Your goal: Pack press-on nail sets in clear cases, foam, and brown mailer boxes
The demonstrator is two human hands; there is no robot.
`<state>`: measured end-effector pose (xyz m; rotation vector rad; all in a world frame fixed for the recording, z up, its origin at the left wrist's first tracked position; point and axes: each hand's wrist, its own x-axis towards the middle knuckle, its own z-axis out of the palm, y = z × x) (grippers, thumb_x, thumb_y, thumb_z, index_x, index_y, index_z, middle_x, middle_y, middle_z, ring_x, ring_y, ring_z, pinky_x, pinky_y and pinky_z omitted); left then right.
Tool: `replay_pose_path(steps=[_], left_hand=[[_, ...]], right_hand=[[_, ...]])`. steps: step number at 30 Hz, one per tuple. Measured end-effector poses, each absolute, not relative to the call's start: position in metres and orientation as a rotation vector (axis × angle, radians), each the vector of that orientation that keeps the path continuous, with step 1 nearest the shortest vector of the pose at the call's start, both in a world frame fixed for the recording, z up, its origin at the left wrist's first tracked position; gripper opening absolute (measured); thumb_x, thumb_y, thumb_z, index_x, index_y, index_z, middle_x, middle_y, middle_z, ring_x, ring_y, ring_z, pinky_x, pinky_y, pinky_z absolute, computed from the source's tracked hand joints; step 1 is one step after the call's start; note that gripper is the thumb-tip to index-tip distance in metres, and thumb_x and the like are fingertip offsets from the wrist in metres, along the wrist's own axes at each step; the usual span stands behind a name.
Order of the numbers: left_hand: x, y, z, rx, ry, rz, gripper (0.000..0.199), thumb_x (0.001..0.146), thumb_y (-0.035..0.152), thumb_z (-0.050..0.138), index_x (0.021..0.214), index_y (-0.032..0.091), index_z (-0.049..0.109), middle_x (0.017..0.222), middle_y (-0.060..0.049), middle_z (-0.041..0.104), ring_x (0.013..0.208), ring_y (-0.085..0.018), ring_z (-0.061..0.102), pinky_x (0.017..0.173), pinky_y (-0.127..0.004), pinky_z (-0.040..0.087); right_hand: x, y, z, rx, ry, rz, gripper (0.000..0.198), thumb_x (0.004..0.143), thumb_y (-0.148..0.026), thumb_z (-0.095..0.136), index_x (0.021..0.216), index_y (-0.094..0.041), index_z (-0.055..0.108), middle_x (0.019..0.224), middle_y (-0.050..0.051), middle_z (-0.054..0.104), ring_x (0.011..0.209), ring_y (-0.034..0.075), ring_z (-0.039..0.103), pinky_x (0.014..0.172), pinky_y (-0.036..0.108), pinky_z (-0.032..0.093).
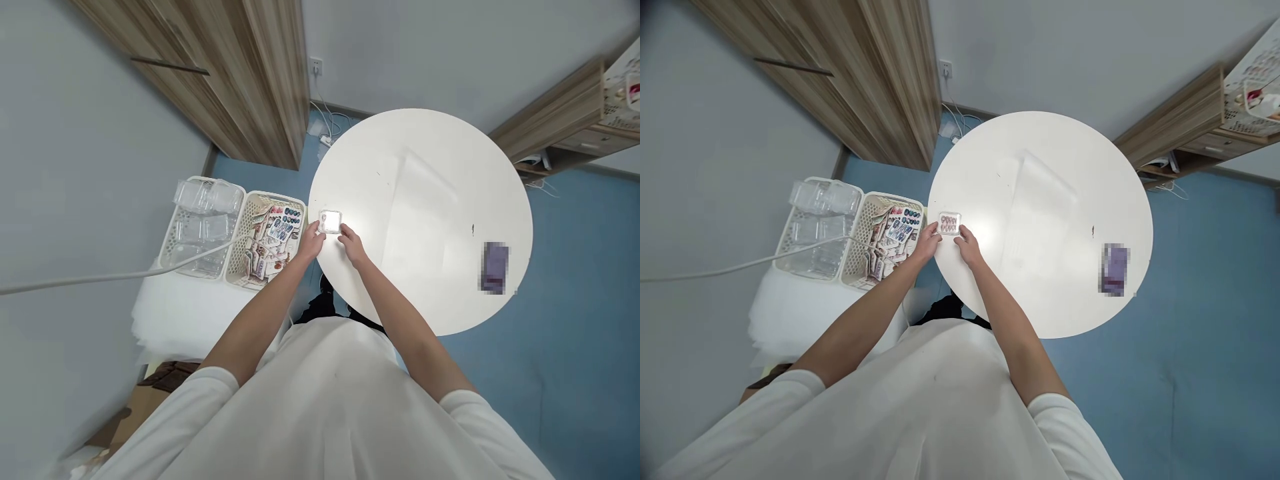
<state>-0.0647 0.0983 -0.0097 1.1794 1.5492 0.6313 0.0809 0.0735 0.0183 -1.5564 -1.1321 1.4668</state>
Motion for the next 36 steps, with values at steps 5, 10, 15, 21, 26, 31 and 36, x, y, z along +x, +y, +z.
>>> replay_pose_path(steps=[5,10,15,21,26,31,36], left_hand=[[-0.064,0.095,-0.011,1.198,1.556,0.673,0.057,0.066,0.019,0.047,0.123,0.015,0.048,0.131,-0.010,0.044,0.119,-0.024,0.043,0.101,-0.037,0.033],[-0.048,0.085,-0.011,1.220,1.475,0.801,0.053,0.065,0.016,0.047,0.118,0.018,0.052,0.125,-0.008,0.048,0.117,-0.023,0.044,0.101,-0.036,0.035],[-0.004,0.063,-0.005,1.284,1.336,0.837,0.050,0.065,0.014,0.047,0.114,0.018,0.055,0.120,-0.007,0.050,0.115,-0.022,0.047,0.100,-0.036,0.036],[0.053,0.019,0.003,1.424,1.195,0.728,0.049,0.065,0.012,0.047,0.113,0.018,0.056,0.120,-0.007,0.051,0.113,-0.021,0.049,0.099,-0.036,0.038],[0.090,-0.022,0.005,1.492,1.156,0.580,0.052,0.066,0.011,0.046,0.117,0.018,0.054,0.123,-0.007,0.050,0.114,-0.021,0.048,0.099,-0.036,0.039],[0.116,-0.050,0.004,1.544,1.179,0.490,0.056,0.065,0.010,0.046,0.121,0.020,0.051,0.128,-0.006,0.048,0.119,-0.022,0.044,0.101,-0.038,0.037],[0.127,-0.063,0.002,1.553,1.272,0.483,0.063,0.065,0.011,0.046,0.127,0.019,0.045,0.137,-0.006,0.040,0.126,-0.024,0.037,0.104,-0.040,0.034]], right_hand=[[0.078,0.073,0.021,-1.526,-1.126,1.456,0.028,0.067,-0.019,0.044,0.092,-0.021,0.057,0.100,0.001,0.057,0.097,0.019,0.052,0.087,0.035,0.043],[0.096,0.059,0.017,-1.599,-1.055,1.434,0.042,0.066,-0.020,0.048,0.107,-0.022,0.055,0.118,0.002,0.052,0.108,0.020,0.048,0.096,0.037,0.038],[0.146,0.027,0.020,-1.636,-1.016,1.350,0.054,0.066,-0.020,0.049,0.119,-0.024,0.050,0.133,0.002,0.042,0.118,0.021,0.043,0.102,0.039,0.033],[0.220,-0.033,0.025,-1.664,-1.012,1.284,0.053,0.067,-0.019,0.049,0.119,-0.024,0.052,0.132,0.003,0.044,0.115,0.020,0.047,0.102,0.039,0.034],[0.267,-0.082,0.018,-1.696,-1.108,1.257,0.055,0.066,-0.015,0.047,0.120,-0.025,0.051,0.133,0.003,0.044,0.117,0.019,0.046,0.102,0.039,0.036],[0.294,-0.110,0.009,-1.727,-1.214,1.252,0.060,0.064,-0.012,0.047,0.123,-0.023,0.050,0.136,0.005,0.041,0.123,0.021,0.040,0.102,0.039,0.036],[0.301,-0.113,0.002,-1.675,-1.261,1.306,0.064,0.065,-0.011,0.047,0.128,-0.023,0.045,0.140,0.004,0.035,0.127,0.021,0.036,0.102,0.037,0.037]])
